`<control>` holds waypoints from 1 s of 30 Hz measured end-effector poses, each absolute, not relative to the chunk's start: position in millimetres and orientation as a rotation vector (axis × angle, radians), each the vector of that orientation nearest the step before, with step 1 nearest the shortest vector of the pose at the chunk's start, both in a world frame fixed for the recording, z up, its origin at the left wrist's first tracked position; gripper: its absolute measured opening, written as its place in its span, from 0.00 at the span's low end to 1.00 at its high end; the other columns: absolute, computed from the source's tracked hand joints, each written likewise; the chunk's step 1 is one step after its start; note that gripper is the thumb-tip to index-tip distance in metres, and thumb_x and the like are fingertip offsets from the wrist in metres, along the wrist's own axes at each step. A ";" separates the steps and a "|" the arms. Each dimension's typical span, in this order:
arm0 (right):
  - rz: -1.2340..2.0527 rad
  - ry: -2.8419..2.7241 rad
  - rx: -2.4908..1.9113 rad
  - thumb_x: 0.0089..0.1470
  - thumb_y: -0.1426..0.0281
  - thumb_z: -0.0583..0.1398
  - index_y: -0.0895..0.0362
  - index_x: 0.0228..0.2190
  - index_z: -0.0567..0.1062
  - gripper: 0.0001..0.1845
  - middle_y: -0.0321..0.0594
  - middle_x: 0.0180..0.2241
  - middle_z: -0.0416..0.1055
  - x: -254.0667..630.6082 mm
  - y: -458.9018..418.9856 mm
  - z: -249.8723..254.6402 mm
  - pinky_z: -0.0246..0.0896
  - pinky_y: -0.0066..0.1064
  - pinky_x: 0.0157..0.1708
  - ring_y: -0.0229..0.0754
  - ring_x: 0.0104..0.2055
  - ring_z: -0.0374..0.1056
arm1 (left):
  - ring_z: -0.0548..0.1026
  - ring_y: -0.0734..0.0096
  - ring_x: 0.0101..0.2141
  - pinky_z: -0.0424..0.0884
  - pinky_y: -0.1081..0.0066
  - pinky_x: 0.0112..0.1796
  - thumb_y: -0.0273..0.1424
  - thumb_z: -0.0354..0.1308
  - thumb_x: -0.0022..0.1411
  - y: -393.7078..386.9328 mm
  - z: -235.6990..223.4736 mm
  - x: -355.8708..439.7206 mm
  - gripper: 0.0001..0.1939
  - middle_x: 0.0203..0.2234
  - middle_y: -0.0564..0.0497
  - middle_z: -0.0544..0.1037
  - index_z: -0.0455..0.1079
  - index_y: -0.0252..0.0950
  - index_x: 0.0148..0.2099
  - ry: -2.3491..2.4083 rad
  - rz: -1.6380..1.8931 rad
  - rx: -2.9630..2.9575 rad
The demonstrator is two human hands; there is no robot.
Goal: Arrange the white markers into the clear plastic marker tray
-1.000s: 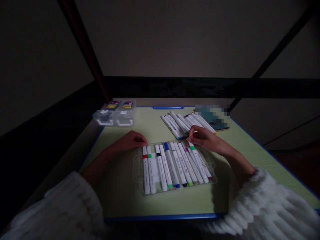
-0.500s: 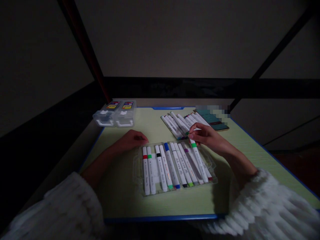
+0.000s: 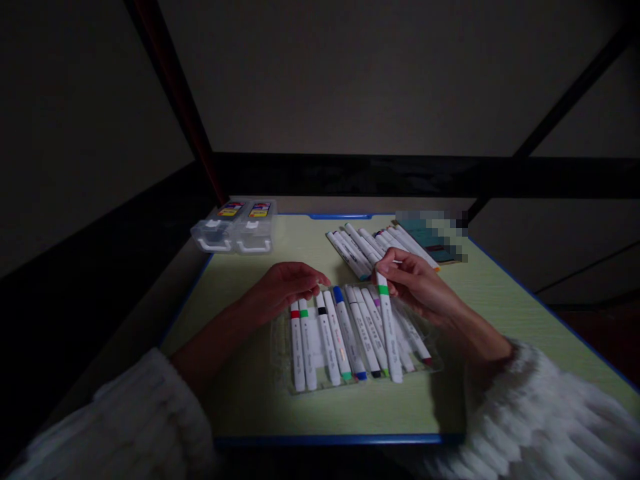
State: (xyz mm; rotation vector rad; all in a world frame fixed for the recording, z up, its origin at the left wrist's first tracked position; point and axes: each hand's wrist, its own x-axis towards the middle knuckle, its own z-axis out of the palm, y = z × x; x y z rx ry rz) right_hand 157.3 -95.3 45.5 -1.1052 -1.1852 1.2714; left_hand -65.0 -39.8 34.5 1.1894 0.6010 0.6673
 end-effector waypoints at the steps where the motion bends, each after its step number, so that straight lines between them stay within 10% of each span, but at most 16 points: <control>1: 1.290 -1.174 -1.096 0.38 0.61 0.65 0.57 0.19 0.63 0.18 0.29 0.16 0.62 155.7 -95.5 45.0 0.47 0.21 0.14 0.27 0.15 0.53 | 0.67 0.81 0.26 0.65 0.74 0.33 0.34 0.64 0.43 -42.3 34.7 -63.3 0.11 0.29 0.50 0.76 0.70 0.32 0.27 0.574 0.651 1.176; 10: 1.474 -1.066 -0.978 0.40 0.66 0.66 0.57 0.20 0.66 0.14 0.31 0.18 0.66 148.1 -97.8 38.9 0.51 0.18 0.15 0.27 0.17 0.55 | 0.71 0.73 0.35 0.63 0.73 0.33 0.33 0.62 0.48 -63.7 38.1 -54.5 0.08 0.37 0.46 0.75 0.72 0.34 0.32 0.393 0.422 1.195; 30: 1.567 -1.055 -0.966 0.39 0.70 0.66 0.58 0.19 0.71 0.08 0.32 0.18 0.70 141.2 -100.8 39.5 0.61 0.15 0.19 0.27 0.19 0.66 | 0.70 0.78 0.22 0.62 0.76 0.25 0.29 0.60 0.49 -68.2 37.5 -50.0 0.23 0.29 0.49 0.75 0.60 0.35 0.48 0.358 0.387 1.236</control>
